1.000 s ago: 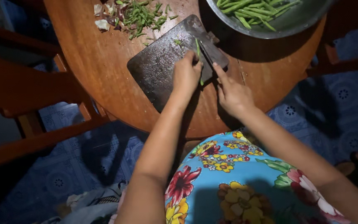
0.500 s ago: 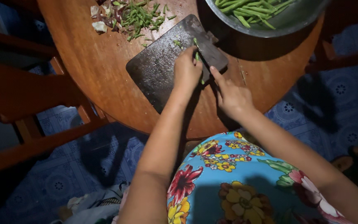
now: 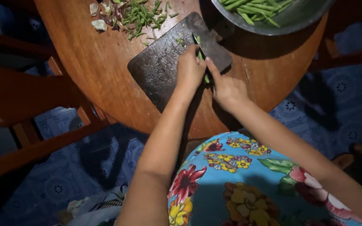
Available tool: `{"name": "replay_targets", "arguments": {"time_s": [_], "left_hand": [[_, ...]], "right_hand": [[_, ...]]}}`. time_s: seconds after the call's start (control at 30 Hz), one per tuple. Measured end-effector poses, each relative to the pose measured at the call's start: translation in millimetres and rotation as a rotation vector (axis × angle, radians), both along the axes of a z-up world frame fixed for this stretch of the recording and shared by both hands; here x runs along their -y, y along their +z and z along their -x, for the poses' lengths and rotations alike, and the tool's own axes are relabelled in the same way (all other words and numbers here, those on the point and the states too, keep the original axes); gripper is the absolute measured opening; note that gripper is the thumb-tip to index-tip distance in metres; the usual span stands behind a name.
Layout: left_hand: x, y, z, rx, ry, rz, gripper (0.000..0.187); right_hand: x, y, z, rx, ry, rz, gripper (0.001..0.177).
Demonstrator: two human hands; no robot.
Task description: The person chops green beans on a cutting board using a knife and places them into a metal bowl containing other vegetables.
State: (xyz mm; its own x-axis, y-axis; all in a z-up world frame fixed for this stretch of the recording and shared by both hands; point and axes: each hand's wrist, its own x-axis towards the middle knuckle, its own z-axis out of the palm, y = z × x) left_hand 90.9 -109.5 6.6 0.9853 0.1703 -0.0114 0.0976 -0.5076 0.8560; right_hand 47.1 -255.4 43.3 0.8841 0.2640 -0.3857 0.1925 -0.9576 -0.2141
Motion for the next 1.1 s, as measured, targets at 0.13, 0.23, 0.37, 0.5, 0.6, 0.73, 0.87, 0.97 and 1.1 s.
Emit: {"name": "replay_targets", "arguments": {"time_s": [0.13, 0.23, 0.37, 0.5, 0.6, 0.73, 0.87, 0.97, 1.1], "left_hand": [[6, 0, 3, 0.081, 0.047, -0.008, 0.037], [10, -6, 1, 0.136, 0.087, -0.093, 0.043], [10, -9, 7, 0.102, 0.071, -0.149, 0.037], [3, 0, 3, 0.069, 0.064, -0.023, 0.028], [1, -1, -12, -0.005, 0.118, 0.051, 0.020], [-2, -17, -21, 0.186, 0.127, 0.017, 0.019], [-5, -23, -15, 0.082, 0.143, 0.114, 0.021], [-6, -22, -15, 0.038, 0.146, 0.105, 0.020], [-8, -22, -18, -0.011, 0.155, 0.133, 0.021]], "right_hand": [[6, 1, 9, -0.034, -0.052, -0.029, 0.079], [13, 2, 23, -0.010, -0.062, -0.057, 0.077], [14, -1, 24, 0.041, -0.053, -0.113, 0.078], [12, -1, 21, 0.083, -0.056, -0.156, 0.072], [12, 2, 23, 0.076, -0.093, -0.156, 0.070], [9, 5, 30, 0.065, -0.084, -0.130, 0.071], [10, 6, 25, 0.079, -0.045, -0.134, 0.071], [13, 13, 23, 0.090, -0.023, -0.124, 0.069], [12, 17, 12, 0.043, 0.000, -0.058, 0.069]]}}
